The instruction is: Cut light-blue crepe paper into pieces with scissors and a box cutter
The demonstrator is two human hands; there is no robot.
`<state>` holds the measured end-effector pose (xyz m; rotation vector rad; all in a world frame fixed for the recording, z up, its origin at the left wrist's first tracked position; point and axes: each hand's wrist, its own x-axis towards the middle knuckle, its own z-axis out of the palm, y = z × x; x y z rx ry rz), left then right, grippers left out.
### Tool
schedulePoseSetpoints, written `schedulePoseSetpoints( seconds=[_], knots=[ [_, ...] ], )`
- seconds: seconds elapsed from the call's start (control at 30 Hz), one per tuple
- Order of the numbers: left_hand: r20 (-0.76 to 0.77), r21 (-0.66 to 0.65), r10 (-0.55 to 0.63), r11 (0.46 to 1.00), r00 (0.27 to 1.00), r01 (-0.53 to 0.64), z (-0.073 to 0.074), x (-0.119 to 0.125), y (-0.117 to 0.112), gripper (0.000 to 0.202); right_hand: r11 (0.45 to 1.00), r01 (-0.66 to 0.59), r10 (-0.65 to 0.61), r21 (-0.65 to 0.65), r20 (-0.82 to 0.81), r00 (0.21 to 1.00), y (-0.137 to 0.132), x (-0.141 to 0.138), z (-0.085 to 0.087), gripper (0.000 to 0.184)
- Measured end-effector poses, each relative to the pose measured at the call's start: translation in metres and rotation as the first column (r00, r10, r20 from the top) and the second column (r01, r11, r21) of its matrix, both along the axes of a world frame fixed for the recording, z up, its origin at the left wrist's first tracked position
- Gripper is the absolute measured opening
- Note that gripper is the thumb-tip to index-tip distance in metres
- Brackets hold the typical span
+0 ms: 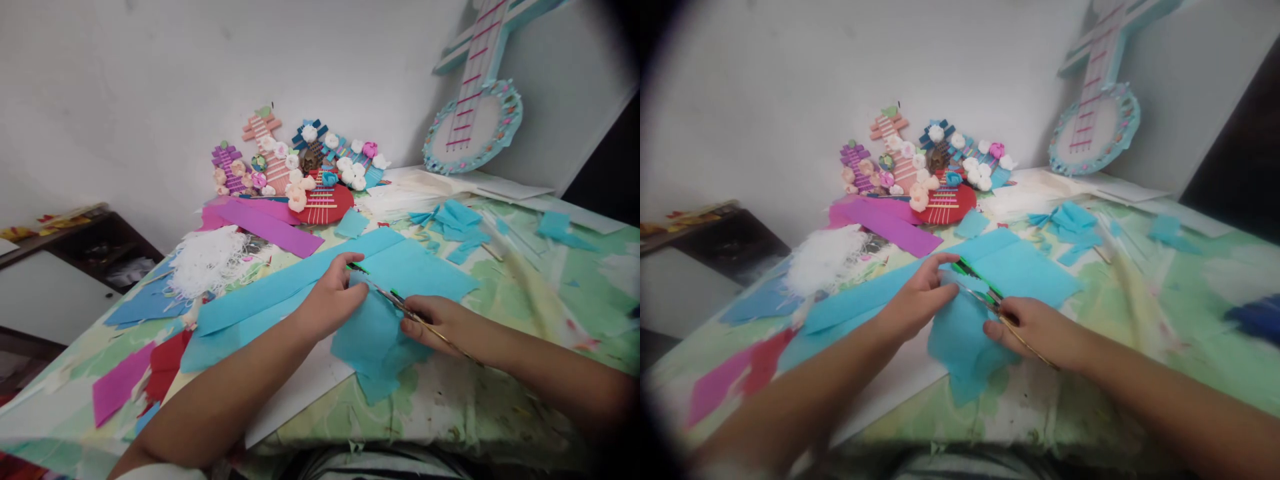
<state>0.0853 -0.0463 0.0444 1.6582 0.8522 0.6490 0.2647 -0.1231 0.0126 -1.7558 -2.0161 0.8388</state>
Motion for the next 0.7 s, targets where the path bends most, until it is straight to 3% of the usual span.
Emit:
schedulePoseSetpoints(
  seconds=[0.33,0.7],
  knots=[
    [-0.109,0.051,-0.047,0.997,0.993,0.053,0.006,-0.009,0.007,0.053,0.999,-0.019,0.022,-0.031,0.093,0.995,0.001,0.003,0.011,0.045],
    [-0.162,0.015,-0.194,0.98,0.968,0.199,0.014,-0.01,0.01,0.069,0.992,-0.083,0.098,-0.091,0.171,0.98,0.003,0.005,0.026,0.044]
  ],
)
